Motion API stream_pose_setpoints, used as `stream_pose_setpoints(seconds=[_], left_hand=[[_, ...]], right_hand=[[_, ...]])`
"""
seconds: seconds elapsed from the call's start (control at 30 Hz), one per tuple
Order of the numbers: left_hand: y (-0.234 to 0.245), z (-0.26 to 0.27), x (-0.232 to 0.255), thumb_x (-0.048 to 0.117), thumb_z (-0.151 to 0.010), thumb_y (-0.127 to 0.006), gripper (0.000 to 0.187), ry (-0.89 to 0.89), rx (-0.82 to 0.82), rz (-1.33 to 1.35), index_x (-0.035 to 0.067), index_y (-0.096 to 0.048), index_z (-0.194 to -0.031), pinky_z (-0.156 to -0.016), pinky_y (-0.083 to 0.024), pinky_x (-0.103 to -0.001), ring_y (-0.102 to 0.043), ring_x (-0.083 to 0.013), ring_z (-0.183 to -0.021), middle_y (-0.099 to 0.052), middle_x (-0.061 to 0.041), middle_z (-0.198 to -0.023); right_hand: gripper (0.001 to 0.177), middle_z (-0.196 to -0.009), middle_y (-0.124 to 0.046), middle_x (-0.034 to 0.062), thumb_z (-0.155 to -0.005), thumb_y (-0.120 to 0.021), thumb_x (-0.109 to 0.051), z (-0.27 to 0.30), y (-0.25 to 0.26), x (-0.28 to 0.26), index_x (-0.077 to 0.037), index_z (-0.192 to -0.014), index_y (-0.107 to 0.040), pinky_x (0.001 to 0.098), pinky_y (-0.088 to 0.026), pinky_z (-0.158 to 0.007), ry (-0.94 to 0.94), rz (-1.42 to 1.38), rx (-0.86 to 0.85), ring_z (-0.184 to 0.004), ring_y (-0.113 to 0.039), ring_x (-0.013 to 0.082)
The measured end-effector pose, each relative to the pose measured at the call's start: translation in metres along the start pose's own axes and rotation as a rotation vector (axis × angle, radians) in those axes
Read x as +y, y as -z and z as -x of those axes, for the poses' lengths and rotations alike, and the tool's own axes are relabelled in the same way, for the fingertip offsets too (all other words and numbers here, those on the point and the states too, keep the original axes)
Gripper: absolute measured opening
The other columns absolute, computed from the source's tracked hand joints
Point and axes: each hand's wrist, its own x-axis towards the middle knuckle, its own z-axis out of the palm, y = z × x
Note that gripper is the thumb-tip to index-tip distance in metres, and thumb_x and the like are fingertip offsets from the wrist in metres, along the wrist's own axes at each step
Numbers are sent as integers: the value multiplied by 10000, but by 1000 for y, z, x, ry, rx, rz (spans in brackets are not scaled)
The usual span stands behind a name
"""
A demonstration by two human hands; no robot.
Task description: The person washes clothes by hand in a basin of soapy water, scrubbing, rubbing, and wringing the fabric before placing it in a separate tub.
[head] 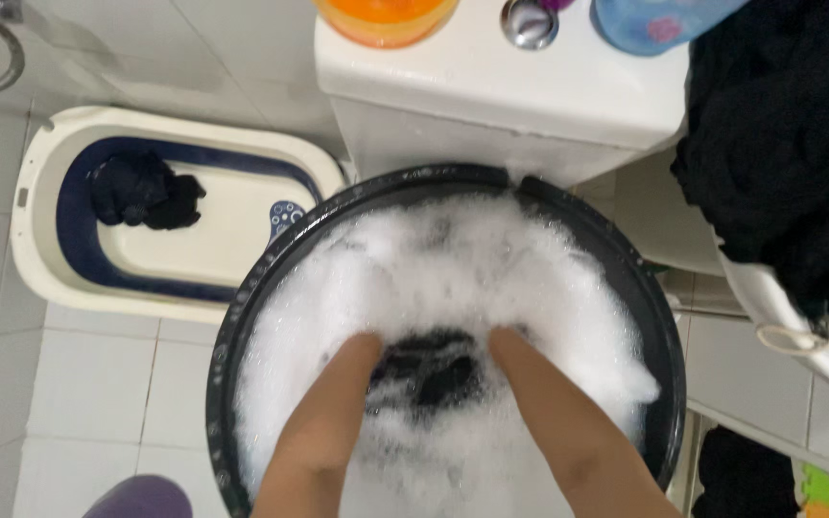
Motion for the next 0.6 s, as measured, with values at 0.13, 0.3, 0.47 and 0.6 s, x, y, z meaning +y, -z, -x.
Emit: stream_pose_setpoints(seconds=[0.13,0.3,0.47,0.6], left_hand=[[-18,29,6,513,-1005,-456,808,17,200,169,194,-41,-1620,-1233,-60,-551,-18,-321,-1548,-1,-112,-1693],[-62,107,25,501,-1006,-467,860,160,441,792,169,20,-1631,-1235,-46,-551,24,-314,-1558,69,-105,-1713],[-89,100,17,555,-942,-526,952,508,315,1080,184,28,-1622,-1208,-168,-534,-177,-333,-1456,-20,-106,-1686],[-99,63,-3,545,-947,-540,897,568,270,984,161,-56,-1597,-1209,-199,-522,-226,-331,-1448,-93,-122,-1663]], right_hand=[[570,-1516,-537,94,-1061,-335,-611,9,16,-15,-244,-1474,-475,446,-356,-1168,-17,-101,28,-1361,-492,313],[534,-1502,-590,53,-1082,-335,-595,87,-11,-11,-247,-1444,-518,401,-424,-1170,-13,-147,286,-1336,-552,277],[552,-1529,-510,90,-1064,-353,-546,132,-50,-24,-217,-1503,-415,475,-329,-1195,-15,-97,238,-1366,-488,323],[555,-1521,-501,108,-1046,-400,-522,109,-59,-20,-186,-1488,-428,484,-305,-1196,-57,56,76,-1373,-466,330]])
